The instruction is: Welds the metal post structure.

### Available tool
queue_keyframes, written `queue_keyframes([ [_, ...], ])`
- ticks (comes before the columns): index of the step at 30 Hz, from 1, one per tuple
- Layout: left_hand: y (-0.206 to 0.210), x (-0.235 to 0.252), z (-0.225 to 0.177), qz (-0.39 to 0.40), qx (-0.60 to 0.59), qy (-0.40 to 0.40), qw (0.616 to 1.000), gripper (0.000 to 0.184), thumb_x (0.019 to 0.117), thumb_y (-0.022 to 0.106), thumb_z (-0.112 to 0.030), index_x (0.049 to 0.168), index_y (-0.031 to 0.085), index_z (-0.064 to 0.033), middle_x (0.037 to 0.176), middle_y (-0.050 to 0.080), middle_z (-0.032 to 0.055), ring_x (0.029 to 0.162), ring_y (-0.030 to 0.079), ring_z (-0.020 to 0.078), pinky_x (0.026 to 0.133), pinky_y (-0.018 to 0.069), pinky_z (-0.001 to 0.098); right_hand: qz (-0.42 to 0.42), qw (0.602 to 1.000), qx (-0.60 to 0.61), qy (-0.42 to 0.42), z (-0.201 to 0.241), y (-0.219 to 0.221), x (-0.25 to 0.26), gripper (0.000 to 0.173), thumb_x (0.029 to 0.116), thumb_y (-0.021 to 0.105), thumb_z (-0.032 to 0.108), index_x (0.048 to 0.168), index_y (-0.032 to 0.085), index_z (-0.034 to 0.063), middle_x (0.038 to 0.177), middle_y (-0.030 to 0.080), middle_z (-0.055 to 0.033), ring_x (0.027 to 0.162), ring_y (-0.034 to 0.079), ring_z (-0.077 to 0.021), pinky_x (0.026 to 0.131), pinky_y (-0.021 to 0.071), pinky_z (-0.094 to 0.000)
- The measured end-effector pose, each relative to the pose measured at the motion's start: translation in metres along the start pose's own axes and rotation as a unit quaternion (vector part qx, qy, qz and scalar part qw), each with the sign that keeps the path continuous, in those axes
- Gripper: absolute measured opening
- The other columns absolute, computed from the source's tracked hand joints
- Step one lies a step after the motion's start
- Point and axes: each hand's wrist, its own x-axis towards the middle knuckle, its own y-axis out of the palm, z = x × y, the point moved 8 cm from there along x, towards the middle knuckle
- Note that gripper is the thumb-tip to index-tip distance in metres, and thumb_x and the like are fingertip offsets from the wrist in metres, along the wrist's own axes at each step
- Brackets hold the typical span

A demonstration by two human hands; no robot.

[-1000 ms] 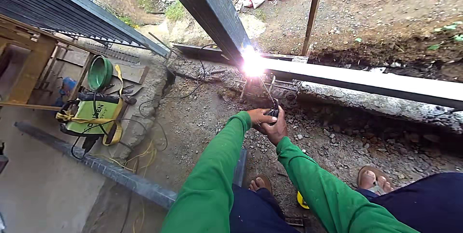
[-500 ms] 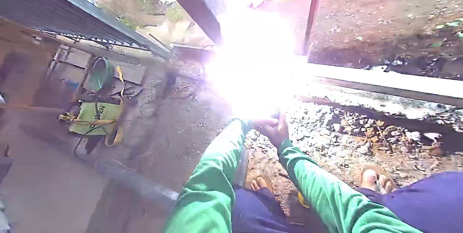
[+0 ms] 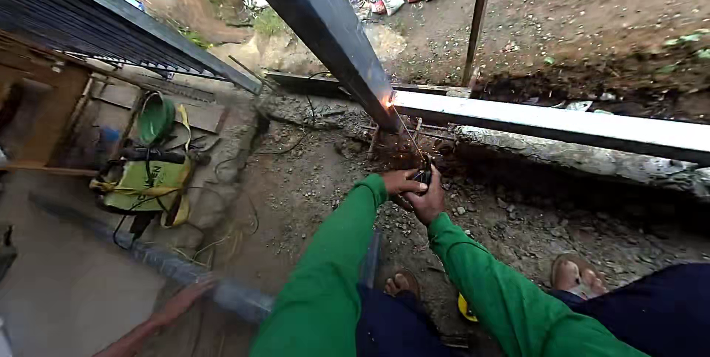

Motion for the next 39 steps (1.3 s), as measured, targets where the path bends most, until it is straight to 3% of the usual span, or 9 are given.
queue_keyframes([
  [4,0.005,-0.006,-0.002,0.014,-0.012,-0.016,1.000,0.068,0.0995,0.067,-0.021,0.160,0.035,-0.0165,0.136,0.060,0.0206,0.115,0.065,0.0322,0.091,0.0562,0.0577,-0.004,1.000,-0.015,-0.007,-0.002,0.002,-0.002,0.105,0.0707,0.086,0.030,0.155,0.031,0.0005,0.128,0.065,-0.0232,0.116,0.066,-0.0337,0.101,0.0528,-0.0526],
  [10,0.000,-0.002,0.003,0.004,-0.039,-0.013,0.999,0.066,0.0979,0.068,-0.020,0.156,0.040,-0.0142,0.129,0.064,0.0175,0.109,0.066,0.0242,0.093,0.0563,0.0468,0.009,1.000,-0.023,0.019,-0.003,0.005,0.001,0.107,0.0704,0.085,0.033,0.156,0.030,0.0029,0.128,0.065,-0.0220,0.118,0.065,-0.0333,0.102,0.0521,-0.0525],
  [14,0.000,0.001,0.004,0.007,-0.041,-0.020,0.999,0.063,0.0983,0.068,-0.017,0.155,0.042,-0.0146,0.128,0.063,0.0187,0.109,0.066,0.0270,0.090,0.0577,0.0508,0.011,0.999,-0.032,0.022,-0.004,0.005,0.002,0.106,0.0707,0.085,0.034,0.156,0.030,0.0019,0.129,0.065,-0.0220,0.118,0.064,-0.0329,0.103,0.0517,-0.0517],
  [24,-0.003,0.002,0.004,-0.002,-0.037,-0.024,0.999,0.059,0.0995,0.067,-0.019,0.154,0.044,-0.0148,0.124,0.065,0.0194,0.104,0.069,0.0277,0.088,0.0591,0.0498,0.013,0.999,-0.036,0.030,-0.004,0.006,0.004,0.106,0.0706,0.084,0.034,0.157,0.030,0.0042,0.125,0.066,-0.0208,0.115,0.066,-0.0325,0.101,0.0527,-0.0522],
  [30,-0.006,0.005,0.005,0.000,-0.031,-0.008,0.999,0.062,0.0960,0.071,-0.019,0.153,0.046,-0.0134,0.126,0.066,0.0160,0.106,0.067,0.0225,0.093,0.0565,0.0437,0.011,0.999,-0.031,0.023,-0.007,0.008,0.006,0.107,0.0707,0.085,0.038,0.157,0.030,0.0069,0.125,0.067,-0.0194,0.116,0.066,-0.0312,0.101,0.0527,-0.0520],
  [39,-0.008,0.006,0.003,-0.010,-0.017,0.002,1.000,0.064,0.0953,0.071,-0.020,0.154,0.045,-0.0124,0.128,0.065,0.0177,0.108,0.067,0.0250,0.093,0.0567,0.0461,0.018,1.000,-0.016,0.019,-0.005,0.010,0.008,0.104,0.0711,0.085,0.035,0.156,0.032,0.0053,0.126,0.066,-0.0197,0.116,0.066,-0.0314,0.101,0.0529,-0.0524],
])
